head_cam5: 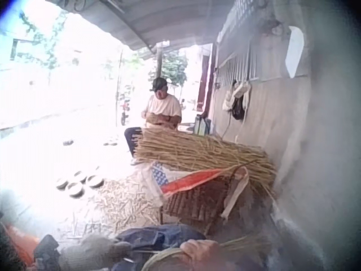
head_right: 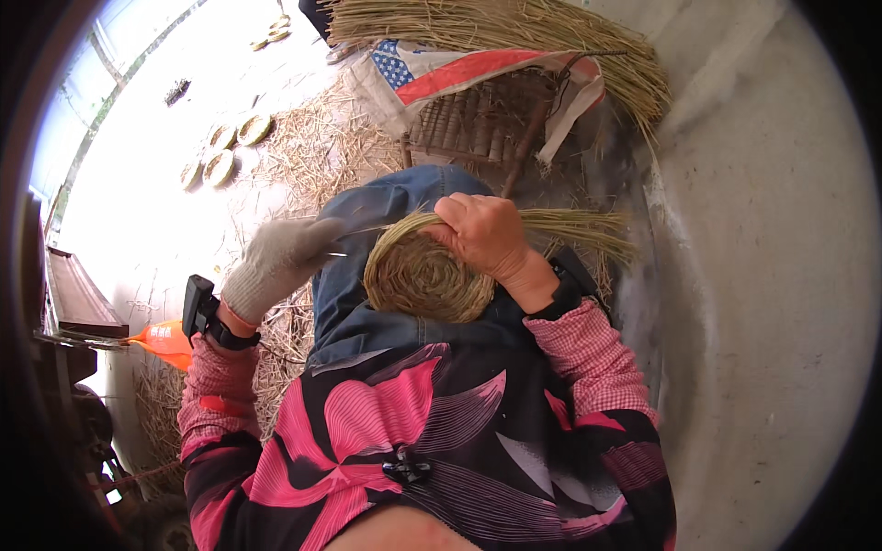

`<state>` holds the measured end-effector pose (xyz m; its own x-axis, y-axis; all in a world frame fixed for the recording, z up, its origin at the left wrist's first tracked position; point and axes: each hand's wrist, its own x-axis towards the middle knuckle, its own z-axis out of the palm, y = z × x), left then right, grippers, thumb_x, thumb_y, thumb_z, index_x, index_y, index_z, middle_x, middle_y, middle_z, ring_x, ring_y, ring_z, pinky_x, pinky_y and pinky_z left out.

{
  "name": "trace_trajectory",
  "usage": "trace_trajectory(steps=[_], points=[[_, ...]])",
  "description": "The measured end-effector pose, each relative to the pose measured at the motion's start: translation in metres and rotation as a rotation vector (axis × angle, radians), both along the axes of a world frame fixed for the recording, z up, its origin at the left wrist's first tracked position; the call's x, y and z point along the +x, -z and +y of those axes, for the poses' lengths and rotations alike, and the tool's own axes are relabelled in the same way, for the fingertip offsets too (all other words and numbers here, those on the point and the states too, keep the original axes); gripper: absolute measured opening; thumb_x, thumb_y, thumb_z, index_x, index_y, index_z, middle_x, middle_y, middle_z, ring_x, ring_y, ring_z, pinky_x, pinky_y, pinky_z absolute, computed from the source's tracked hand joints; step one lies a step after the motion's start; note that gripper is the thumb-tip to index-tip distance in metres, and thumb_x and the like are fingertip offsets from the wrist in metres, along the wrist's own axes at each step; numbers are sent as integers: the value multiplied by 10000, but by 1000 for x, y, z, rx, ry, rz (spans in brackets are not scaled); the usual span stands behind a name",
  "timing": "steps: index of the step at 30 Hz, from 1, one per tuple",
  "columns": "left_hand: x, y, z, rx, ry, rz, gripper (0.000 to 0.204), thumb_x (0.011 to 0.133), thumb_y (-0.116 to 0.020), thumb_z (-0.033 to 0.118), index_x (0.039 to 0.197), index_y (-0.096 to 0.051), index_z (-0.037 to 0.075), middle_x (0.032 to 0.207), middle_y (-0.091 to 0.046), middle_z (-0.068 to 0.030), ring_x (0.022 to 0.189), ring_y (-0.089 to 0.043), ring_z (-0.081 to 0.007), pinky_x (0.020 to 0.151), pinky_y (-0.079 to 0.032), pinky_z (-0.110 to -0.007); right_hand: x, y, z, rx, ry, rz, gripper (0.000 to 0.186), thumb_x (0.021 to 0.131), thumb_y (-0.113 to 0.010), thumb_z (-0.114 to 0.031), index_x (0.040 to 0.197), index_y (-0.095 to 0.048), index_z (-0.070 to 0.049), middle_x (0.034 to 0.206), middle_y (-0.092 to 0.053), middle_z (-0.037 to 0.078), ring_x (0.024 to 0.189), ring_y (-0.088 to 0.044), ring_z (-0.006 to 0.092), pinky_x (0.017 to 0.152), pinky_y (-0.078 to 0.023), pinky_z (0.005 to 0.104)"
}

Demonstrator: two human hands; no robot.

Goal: Weaving a small basket or mat out of straw using a needle and thread.

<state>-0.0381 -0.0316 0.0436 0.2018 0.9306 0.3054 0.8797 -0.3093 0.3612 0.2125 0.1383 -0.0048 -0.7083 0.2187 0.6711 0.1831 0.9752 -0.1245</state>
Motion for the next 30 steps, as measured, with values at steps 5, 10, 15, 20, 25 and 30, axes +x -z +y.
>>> trace_trajectory(steps=[5, 10, 15, 20, 25, 30], points=[[-77, 46, -37, -45, -568, -113, 139, 971, -555, 204, 934, -641, 101, 891, -714, -143, 743, -691, -301, 646, -539, -376, 1, 4, -1, -62, 2, -11, 370, 885, -654, -424, 793, -524, -91, 690, -534, 87, 623, -596, 315, 538, -473, 399], [-26, 27, -23, 270, -459, -1680, 200, 1000, -525, 253, 863, -573, 115, 823, -688, -99, 701, -660, -233, 610, -473, -313, -8, 3, -3, -51, -43, -68, 349, 895, -643, -411, 813, -529, -91, 713, -551, 86, 650, -605, 322, 550, -480, 404], [-48, 25, -42, 251, 154, -2054, 342, 1039, -430, 286, 719, -411, 166, 585, -284, 30, 471, -218, -111, 436, -227, -257, -5, 7, -1, -60, -40, -114, 305, 904, -630, -377, 851, -537, -91, 751, -571, 92, 698, -618, 323, 582, -495, 405], [-54, 60, -61, 139, -101, -2019, 385, 1064, -399, 326, 711, -398, 171, 585, -296, 40, 457, -223, -90, 400, -166, -253, -3, 10, -1, -80, -66, -161, 251, 894, -653, -310, 938, -539, -90, 815, -595, 92, 739, -633, 310, 610, -504, 406], [-48, 56, -67, 181, -304, -2040, 369, 1049, -454, 336, 715, -441, 179, 563, -326, 49, 443, -236, -79, 382, -192, -240, 9, -2, -6, -30, 22, -172, 220, 865, -679, -227, 927, -513, -97, 786, -581, 78, 720, -635, 293, 609, -507, 399], [-59, 61, -59, 100, -420, -2009, 362, 1046, -449, 330, 721, -402, 180, 589, -314, 46, 455, -247, -84, 393, -196, -239, 11, 12, -19, -94, 177, -218, 204, 868, -679, -188, 974, -537, -87, 803, -598, 95, 713, -638, 317, 585, -504, 411]])
